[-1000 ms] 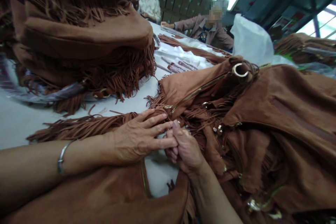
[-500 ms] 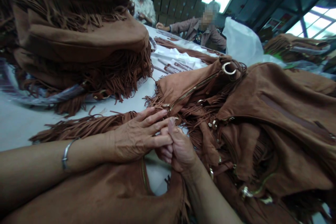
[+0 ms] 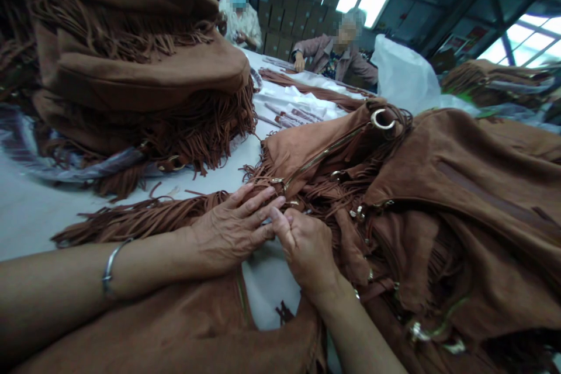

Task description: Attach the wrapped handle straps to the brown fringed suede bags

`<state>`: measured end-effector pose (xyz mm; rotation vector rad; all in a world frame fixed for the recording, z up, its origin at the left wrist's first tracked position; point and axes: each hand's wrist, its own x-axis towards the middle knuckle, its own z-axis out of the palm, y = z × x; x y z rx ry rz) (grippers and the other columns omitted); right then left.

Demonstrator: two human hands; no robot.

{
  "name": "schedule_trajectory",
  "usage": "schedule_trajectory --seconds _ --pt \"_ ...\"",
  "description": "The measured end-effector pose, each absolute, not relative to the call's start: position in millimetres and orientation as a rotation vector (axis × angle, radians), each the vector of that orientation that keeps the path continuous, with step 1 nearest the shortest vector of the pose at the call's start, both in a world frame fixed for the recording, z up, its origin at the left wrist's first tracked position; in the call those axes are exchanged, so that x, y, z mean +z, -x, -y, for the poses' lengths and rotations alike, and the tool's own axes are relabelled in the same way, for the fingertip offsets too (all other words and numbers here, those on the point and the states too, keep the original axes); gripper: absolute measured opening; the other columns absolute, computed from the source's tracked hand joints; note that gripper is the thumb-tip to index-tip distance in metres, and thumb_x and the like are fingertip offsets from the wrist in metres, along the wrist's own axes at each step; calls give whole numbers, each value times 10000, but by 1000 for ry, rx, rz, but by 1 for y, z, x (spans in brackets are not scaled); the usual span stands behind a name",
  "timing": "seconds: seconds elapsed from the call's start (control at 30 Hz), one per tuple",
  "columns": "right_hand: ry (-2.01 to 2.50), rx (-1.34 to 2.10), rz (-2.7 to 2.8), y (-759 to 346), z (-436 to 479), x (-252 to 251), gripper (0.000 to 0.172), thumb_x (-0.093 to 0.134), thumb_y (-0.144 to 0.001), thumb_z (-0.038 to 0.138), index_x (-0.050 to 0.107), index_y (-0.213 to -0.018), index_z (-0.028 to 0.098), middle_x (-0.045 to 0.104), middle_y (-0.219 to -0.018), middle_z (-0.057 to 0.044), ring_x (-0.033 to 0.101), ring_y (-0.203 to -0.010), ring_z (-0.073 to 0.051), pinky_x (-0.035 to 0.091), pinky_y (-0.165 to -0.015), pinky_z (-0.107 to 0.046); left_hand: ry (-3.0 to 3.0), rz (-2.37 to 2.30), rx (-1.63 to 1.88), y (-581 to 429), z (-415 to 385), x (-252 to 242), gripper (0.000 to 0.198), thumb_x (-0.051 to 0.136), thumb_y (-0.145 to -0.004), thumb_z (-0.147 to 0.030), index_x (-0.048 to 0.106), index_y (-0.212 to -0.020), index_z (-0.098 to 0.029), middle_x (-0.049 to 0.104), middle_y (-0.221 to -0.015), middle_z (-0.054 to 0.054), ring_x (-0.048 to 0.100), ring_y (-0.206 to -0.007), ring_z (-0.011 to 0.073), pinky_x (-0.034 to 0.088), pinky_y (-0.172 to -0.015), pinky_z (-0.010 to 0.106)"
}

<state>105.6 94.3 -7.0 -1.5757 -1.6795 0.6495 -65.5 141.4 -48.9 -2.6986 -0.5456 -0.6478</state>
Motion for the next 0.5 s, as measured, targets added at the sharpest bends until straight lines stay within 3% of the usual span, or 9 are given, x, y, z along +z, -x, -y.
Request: schedule_trajectory --seconds 0.1,0.23,0.33,0.43,0.5 --pt "1599 731 1685 -107 -94 -3 465 474 -870 510 459 -538 185 419 -499 17 384 -471 -91 312 -451 -216 2777 473 -593 67 -140 -47 431 388 -936 -247 384 -1362 -183 471 -1372 71 308 -1353 275 222 -1115 533" --pt "1379 1409 1211 -100 -92 -5 521 480 -842 565 357 -490 202 272 -384 79 218 -320 -50 183 -304 -182 2788 448 -704 68 -139 -41 430 385 -941 -242 372 -1367 -178 439 -1403 73 298 -1360 270 231 -1114 524" --pt "1138 1699 904 -93 -91 -10 537 554 -782 579 311 -478 210 196 -357 110 153 -294 -36 157 -276 -160 2756 451 -835 67 -138 -39 393 429 -923 -266 431 -1310 -196 436 -1403 83 315 -1351 274 241 -1115 505" --pt "1155 1714 913 -95 -92 -12 565 534 -784 612 292 -467 212 190 -350 108 152 -290 -35 163 -277 -164 2694 414 -958 66 -139 -39 316 436 -916 -278 510 -1210 -190 456 -1385 84 332 -1340 266 237 -1117 498" --pt "1339 1548 1156 -103 -93 -10 571 497 -815 619 331 -464 200 256 -362 82 202 -310 -41 174 -299 -172 2698 403 -932 66 -141 -38 333 432 -916 -288 512 -1222 -185 448 -1397 71 318 -1348 255 224 -1123 495"
